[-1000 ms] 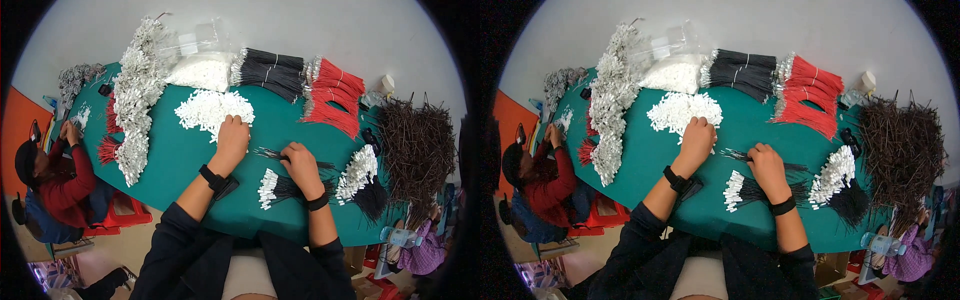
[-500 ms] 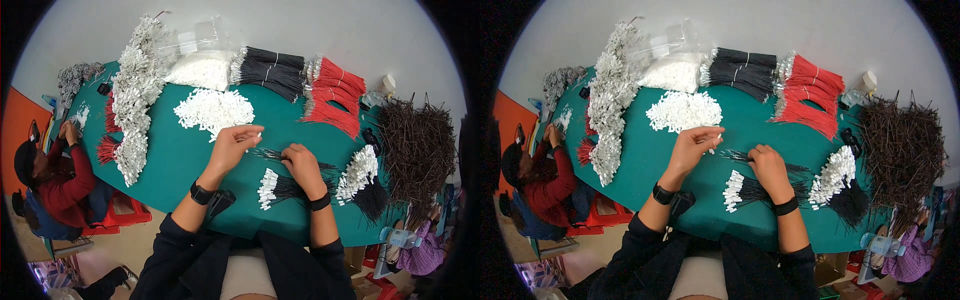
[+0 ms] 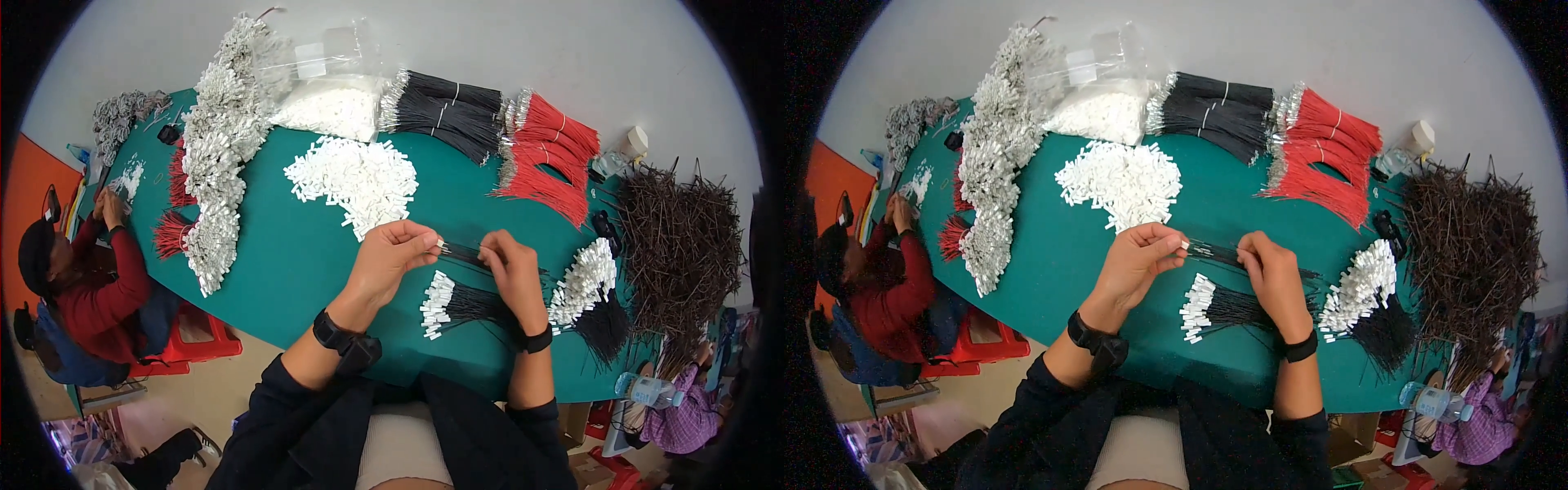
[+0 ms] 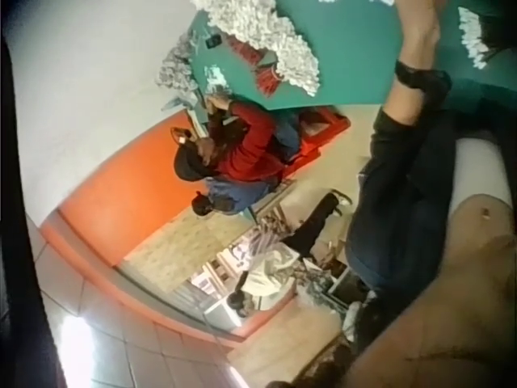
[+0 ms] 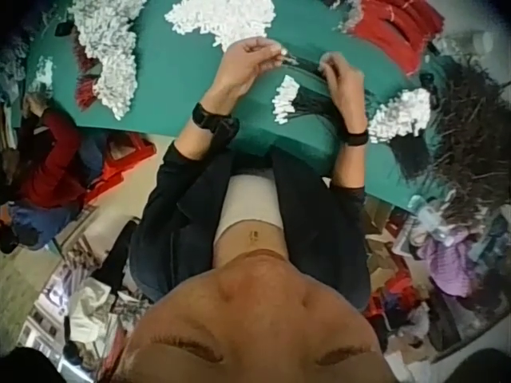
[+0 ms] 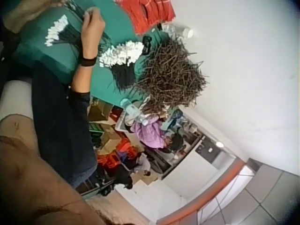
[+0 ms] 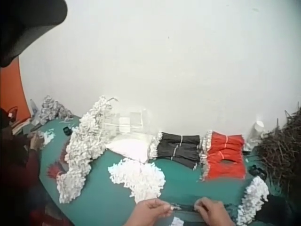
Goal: The person picks up a white plastic sleeve and slides it onto the end of a black wire by hand. They repeat this process for several wires, then gather the wires together and place them into a pile on the table.
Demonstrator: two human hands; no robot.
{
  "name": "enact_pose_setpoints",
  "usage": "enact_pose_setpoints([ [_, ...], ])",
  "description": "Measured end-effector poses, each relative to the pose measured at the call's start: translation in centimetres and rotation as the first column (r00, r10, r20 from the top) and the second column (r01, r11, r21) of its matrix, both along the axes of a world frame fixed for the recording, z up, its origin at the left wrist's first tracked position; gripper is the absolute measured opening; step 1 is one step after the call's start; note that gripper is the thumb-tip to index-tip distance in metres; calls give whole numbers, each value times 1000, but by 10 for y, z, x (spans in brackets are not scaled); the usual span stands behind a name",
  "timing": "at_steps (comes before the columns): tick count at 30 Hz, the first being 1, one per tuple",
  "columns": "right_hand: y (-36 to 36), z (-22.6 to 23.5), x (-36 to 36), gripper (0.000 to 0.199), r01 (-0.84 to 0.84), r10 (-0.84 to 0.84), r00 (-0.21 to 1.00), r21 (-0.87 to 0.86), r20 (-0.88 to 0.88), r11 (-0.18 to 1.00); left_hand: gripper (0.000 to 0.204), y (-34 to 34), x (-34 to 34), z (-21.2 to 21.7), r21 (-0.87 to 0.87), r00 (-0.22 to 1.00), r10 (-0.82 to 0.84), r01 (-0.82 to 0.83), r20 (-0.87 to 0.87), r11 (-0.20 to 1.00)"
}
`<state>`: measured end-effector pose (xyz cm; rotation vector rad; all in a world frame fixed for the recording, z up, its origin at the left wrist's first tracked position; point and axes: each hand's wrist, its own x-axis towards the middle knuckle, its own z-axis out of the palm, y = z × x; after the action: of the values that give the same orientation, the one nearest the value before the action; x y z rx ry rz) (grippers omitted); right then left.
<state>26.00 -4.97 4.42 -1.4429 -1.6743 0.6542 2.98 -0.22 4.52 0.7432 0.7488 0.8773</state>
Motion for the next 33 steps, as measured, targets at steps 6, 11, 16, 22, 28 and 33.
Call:
enact_pose_setpoints([
  [6,-16,27,-20,8,23,-17,981,30,-195,999,10,-8,6,-1,-48,996,62,-59,64,997],
  [11,-22,38,-30,9,74,-58,982,84,-179,994,9,-12,8,3,-19,996,54,-53,66,998],
  [16,-25,50,-33,9,99,-88,992,113,-92,989,9,-14,7,6,1,996,33,-34,85,999],
  [22,-26,49,-35,10,104,-91,993,225,-68,969,8,-18,8,13,57,999,15,-17,45,998],
  [28,-25,50,-33,11,80,-91,996,338,17,938,9,-19,7,9,89,1000,10,-11,13,996],
  [33,-26,52,-33,11,75,-98,994,340,52,937,10,-19,7,7,91,1000,4,-6,27,996],
])
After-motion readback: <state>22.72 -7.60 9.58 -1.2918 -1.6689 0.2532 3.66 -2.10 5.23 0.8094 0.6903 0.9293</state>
